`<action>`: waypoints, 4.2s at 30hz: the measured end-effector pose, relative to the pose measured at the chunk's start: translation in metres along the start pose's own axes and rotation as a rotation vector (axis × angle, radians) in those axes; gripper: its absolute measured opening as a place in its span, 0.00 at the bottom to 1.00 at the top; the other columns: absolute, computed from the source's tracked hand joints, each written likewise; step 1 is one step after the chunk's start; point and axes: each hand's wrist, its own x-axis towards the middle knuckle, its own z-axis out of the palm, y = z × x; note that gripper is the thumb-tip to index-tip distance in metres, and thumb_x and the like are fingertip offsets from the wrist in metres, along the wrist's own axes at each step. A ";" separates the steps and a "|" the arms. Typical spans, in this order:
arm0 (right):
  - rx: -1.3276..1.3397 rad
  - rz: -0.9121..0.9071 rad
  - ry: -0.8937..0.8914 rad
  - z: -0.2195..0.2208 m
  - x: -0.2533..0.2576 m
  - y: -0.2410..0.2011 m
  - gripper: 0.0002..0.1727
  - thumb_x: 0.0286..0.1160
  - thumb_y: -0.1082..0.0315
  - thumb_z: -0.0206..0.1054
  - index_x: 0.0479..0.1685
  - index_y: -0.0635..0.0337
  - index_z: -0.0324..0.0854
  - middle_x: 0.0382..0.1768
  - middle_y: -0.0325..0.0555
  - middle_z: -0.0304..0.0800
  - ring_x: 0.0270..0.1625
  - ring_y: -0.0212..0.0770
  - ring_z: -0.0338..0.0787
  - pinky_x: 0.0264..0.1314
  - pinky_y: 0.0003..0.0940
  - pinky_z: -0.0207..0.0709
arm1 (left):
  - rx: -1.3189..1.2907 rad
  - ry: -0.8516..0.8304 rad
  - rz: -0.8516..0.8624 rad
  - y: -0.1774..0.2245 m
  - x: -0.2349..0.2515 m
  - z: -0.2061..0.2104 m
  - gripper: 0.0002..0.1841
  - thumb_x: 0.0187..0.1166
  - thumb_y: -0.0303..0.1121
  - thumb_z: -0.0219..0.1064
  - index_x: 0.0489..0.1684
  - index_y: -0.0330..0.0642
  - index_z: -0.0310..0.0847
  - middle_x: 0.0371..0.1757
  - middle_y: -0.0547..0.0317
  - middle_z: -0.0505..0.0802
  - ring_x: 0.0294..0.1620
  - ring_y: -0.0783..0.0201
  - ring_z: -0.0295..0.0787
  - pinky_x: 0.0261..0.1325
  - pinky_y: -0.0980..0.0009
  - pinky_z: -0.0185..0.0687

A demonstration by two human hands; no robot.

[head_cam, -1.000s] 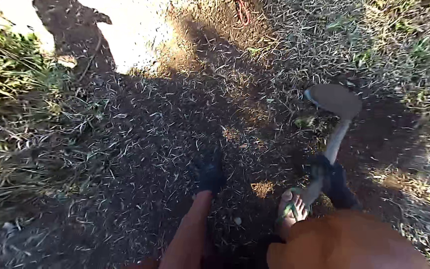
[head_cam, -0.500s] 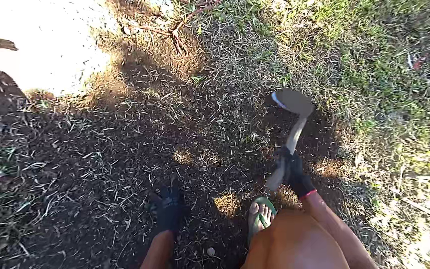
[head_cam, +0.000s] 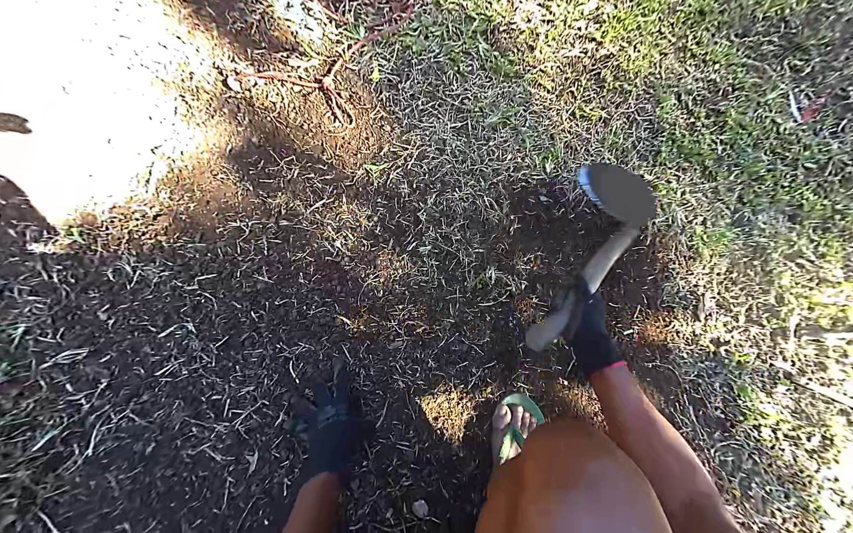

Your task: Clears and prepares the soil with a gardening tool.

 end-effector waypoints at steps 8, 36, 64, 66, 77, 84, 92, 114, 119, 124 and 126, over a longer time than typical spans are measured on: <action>-0.283 0.338 -0.258 -0.018 -0.061 0.074 0.21 0.88 0.57 0.61 0.66 0.64 0.73 0.27 0.45 0.84 0.24 0.38 0.85 0.28 0.35 0.84 | 0.013 -0.003 0.006 -0.001 0.003 0.003 0.72 0.41 0.41 0.92 0.97 0.67 0.40 0.94 0.28 0.42 0.88 0.13 0.37 0.74 0.15 0.52; -0.500 0.217 -0.181 -0.009 -0.052 0.048 0.24 0.89 0.53 0.60 0.68 0.66 0.70 0.25 0.46 0.84 0.24 0.39 0.86 0.30 0.37 0.86 | -0.022 -0.018 -0.012 -0.003 0.005 0.007 0.72 0.43 0.41 0.92 0.97 0.69 0.40 0.95 0.31 0.41 0.89 0.16 0.40 0.74 0.17 0.55; -0.268 0.213 -0.194 -0.013 -0.057 0.032 0.17 0.91 0.57 0.58 0.55 0.66 0.72 0.19 0.42 0.80 0.19 0.36 0.83 0.24 0.32 0.83 | 0.007 0.015 -0.004 -0.005 0.004 0.008 0.73 0.38 0.43 0.93 0.96 0.69 0.43 0.95 0.31 0.41 0.89 0.14 0.38 0.76 0.13 0.43; -0.188 0.080 -0.111 -0.009 -0.047 0.014 0.18 0.92 0.57 0.56 0.58 0.66 0.71 0.19 0.41 0.80 0.18 0.36 0.83 0.24 0.32 0.84 | 0.016 0.002 -0.004 -0.002 0.003 0.006 0.73 0.39 0.43 0.93 0.97 0.67 0.41 0.95 0.31 0.40 0.89 0.14 0.36 0.75 0.13 0.43; -0.336 0.352 -0.056 -0.030 -0.092 0.043 0.21 0.91 0.55 0.57 0.70 0.61 0.70 0.25 0.44 0.81 0.23 0.38 0.83 0.29 0.35 0.84 | -0.008 -0.031 0.038 -0.003 0.000 0.000 0.69 0.45 0.40 0.92 0.97 0.59 0.43 0.93 0.23 0.45 0.88 0.15 0.41 0.76 0.18 0.56; 0.165 0.016 0.085 -0.035 -0.044 0.066 0.19 0.95 0.54 0.46 0.42 0.57 0.74 0.23 0.37 0.78 0.23 0.32 0.80 0.28 0.32 0.82 | 0.020 -0.036 0.010 -0.001 0.003 0.001 0.72 0.43 0.41 0.93 0.97 0.63 0.41 0.93 0.25 0.42 0.88 0.13 0.42 0.75 0.19 0.57; -0.096 0.254 -0.015 -0.053 -0.092 0.067 0.17 0.89 0.59 0.59 0.57 0.67 0.75 0.21 0.43 0.81 0.19 0.36 0.83 0.23 0.32 0.83 | 0.011 -0.023 0.014 -0.002 0.000 -0.003 0.71 0.43 0.40 0.93 0.97 0.62 0.43 0.93 0.25 0.45 0.87 0.13 0.44 0.74 0.18 0.57; -0.160 0.272 0.061 0.055 -0.137 -0.016 0.17 0.96 0.60 0.44 0.52 0.63 0.73 0.25 0.37 0.76 0.23 0.26 0.78 0.32 0.20 0.79 | 0.020 -0.038 0.000 0.001 0.001 -0.002 0.70 0.45 0.43 0.92 0.97 0.64 0.41 0.94 0.29 0.43 0.89 0.14 0.38 0.75 0.15 0.50; -0.669 0.443 -0.274 0.044 -0.168 -0.019 0.20 0.93 0.60 0.53 0.72 0.65 0.68 0.27 0.42 0.79 0.22 0.32 0.79 0.33 0.29 0.81 | 0.013 -0.044 -0.007 -0.001 0.002 -0.001 0.71 0.44 0.42 0.92 0.97 0.64 0.41 0.94 0.29 0.43 0.89 0.15 0.38 0.74 0.16 0.54; -0.094 0.021 -0.105 -0.002 -0.058 0.026 0.18 0.93 0.57 0.52 0.61 0.65 0.69 0.21 0.39 0.81 0.20 0.33 0.83 0.26 0.30 0.85 | 0.001 -0.030 -0.009 -0.004 0.003 0.003 0.73 0.40 0.42 0.93 0.97 0.64 0.42 0.94 0.28 0.42 0.89 0.15 0.36 0.76 0.16 0.51; 0.022 -0.067 0.063 0.020 -0.018 0.015 0.20 0.95 0.53 0.49 0.56 0.62 0.74 0.25 0.39 0.81 0.24 0.34 0.83 0.31 0.33 0.85 | 0.002 -0.035 -0.003 -0.002 0.002 0.001 0.72 0.41 0.42 0.93 0.97 0.61 0.42 0.94 0.27 0.43 0.89 0.14 0.38 0.76 0.17 0.53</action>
